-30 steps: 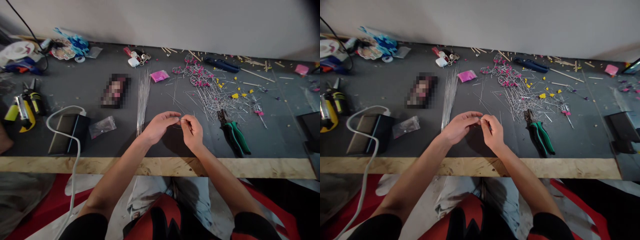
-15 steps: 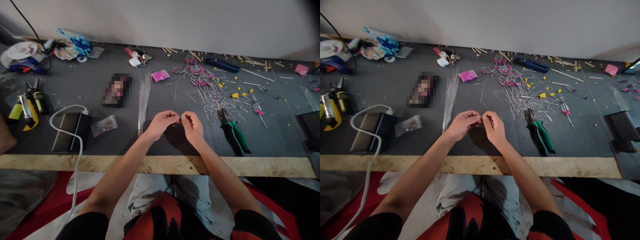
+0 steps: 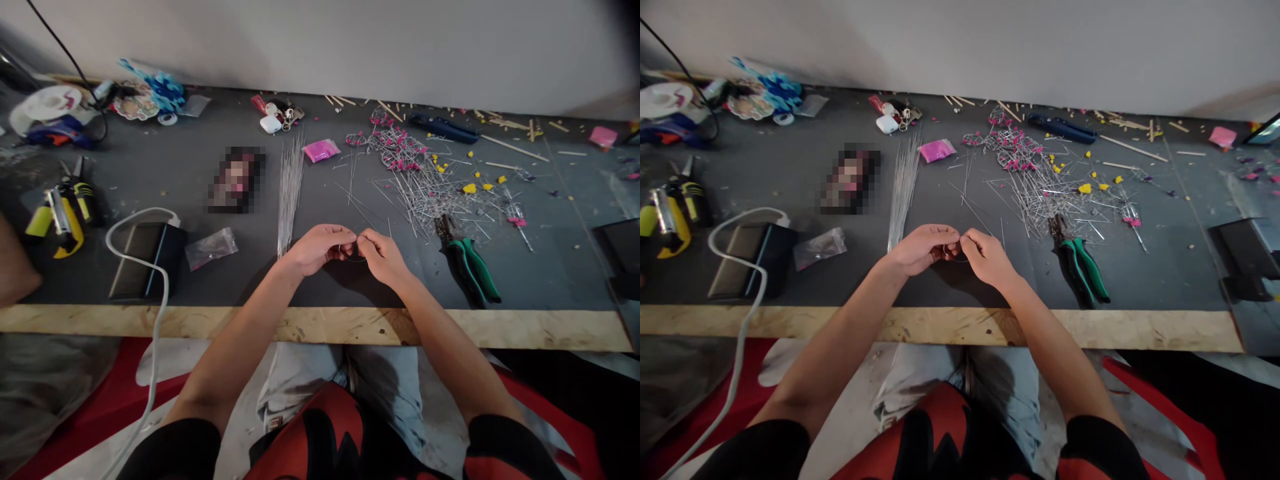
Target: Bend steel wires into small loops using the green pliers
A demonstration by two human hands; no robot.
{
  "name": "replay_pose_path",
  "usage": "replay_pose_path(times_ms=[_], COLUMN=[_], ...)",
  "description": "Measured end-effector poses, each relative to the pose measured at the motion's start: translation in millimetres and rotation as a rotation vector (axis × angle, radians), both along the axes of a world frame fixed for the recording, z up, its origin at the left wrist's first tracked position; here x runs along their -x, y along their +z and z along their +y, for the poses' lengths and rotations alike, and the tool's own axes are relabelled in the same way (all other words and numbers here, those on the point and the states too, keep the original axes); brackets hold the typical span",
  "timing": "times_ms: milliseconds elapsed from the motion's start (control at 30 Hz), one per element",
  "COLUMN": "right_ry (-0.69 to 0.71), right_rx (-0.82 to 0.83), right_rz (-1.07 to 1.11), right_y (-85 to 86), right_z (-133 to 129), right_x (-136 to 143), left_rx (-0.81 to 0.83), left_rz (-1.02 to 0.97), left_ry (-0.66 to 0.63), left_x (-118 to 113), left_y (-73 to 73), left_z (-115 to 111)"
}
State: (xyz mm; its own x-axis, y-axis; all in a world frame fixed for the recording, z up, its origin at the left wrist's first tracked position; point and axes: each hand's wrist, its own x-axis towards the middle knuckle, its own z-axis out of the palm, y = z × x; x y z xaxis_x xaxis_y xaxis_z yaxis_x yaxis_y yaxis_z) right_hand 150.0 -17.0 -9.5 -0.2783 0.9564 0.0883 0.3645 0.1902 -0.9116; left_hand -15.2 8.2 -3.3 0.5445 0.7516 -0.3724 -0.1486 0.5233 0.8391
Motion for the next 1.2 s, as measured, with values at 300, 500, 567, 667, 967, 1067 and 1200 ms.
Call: replay_pose_path(times_ms=[300,500,567,667,967,1067,1200], right_ry=[0.061,0.067,0.039,0.009,0.060,0.046,0.016], right_rx=[0.058,0.055,0.075,0.123,0.482,0.568,0.512], right_rz=[-0.028,-0.036,-0.015,0.084,0.520,0.591,0.484], right_y=[2.1,2.0,0.8,-3.2,-12.4,-11.8,-13.2], right_z=[-2,-3,-3,-1,8,8,9], right_x=[-2,-3,-4,-5,-4,-3,-4], left_rx=[0.123,0.125,0.093,0.032,-0.317,-0.408,-0.420], left_rz=[-0.070,-0.082,-0.085,-0.061,0.040,0.108,0.144], left_ry=[-0.056,-0.038,-0.013,0.010,0.093,0.131,0.155], left_x=[0,-2,-3,-5,-6,-7,-8], left_y=[-7.3,-7.7,-5.2,-1.2,-3.2,-4.8,-4.5], left_z=[0,-1,-2,-3,-4,-4,-4])
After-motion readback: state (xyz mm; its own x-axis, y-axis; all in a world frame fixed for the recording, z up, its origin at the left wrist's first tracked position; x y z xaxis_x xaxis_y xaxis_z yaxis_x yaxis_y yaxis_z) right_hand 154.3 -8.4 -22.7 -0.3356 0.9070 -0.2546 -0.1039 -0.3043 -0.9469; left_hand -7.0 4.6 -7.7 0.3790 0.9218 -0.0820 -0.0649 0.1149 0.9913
